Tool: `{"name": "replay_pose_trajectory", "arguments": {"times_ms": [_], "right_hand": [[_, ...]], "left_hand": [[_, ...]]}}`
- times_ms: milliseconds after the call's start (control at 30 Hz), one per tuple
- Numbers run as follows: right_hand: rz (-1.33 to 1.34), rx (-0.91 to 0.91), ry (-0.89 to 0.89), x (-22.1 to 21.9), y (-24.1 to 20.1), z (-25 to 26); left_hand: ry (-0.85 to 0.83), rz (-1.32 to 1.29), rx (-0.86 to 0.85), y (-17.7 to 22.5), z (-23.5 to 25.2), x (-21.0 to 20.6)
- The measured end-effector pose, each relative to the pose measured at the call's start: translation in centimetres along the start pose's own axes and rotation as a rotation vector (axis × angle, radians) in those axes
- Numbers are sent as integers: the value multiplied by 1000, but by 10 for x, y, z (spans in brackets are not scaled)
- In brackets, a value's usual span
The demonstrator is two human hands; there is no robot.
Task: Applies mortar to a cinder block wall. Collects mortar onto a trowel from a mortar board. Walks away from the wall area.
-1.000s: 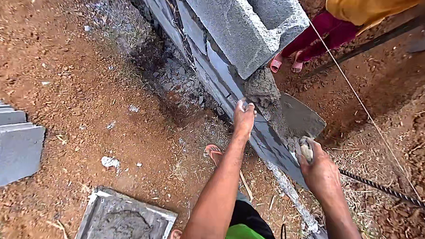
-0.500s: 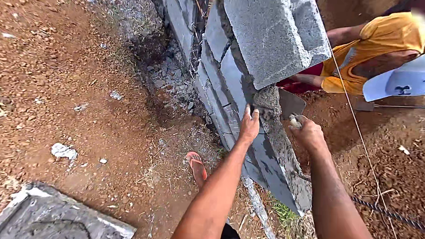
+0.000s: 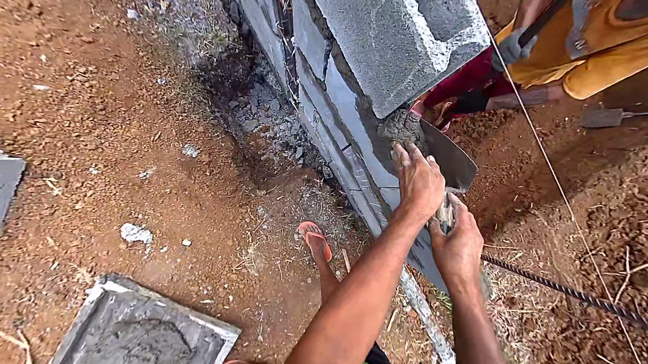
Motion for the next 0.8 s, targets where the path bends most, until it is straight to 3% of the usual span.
{"name": "replay_pose_trajectory", "arguments": {"times_ms": [200, 333, 400, 500, 600, 700, 800], "right_hand": [[-8, 53, 125, -16, 15, -26], [77, 119, 206, -3, -4, -62], [183, 118, 46, -30, -18, -89], [339, 199, -309, -118, -65, -137], [154, 311, -704, -227, -121, -206], [-115, 590, -913, -322, -188, -301], [-362, 917, -1003, -389, -262, -420]], "left_hand": [[-116, 204, -372, -27, -3, 13], [-53, 106, -499, -53, -48, 104], [-7, 76, -325, -108, -93, 158], [19, 129, 187, -250, -184, 238], [135, 7, 581, -379, -312, 323], [566, -115, 668, -470, -451, 422], [1054, -187, 722, -560, -592, 507]]}}
Point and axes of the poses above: each hand's wrist, its own z-axis towards the middle knuckle, its own x-axis out of the back of the hand, y = z × x, the point moved 8 cm from there along z, towards the middle knuckle, and after that the axes turned 15 degrees about -z, right-handed, at the moved point
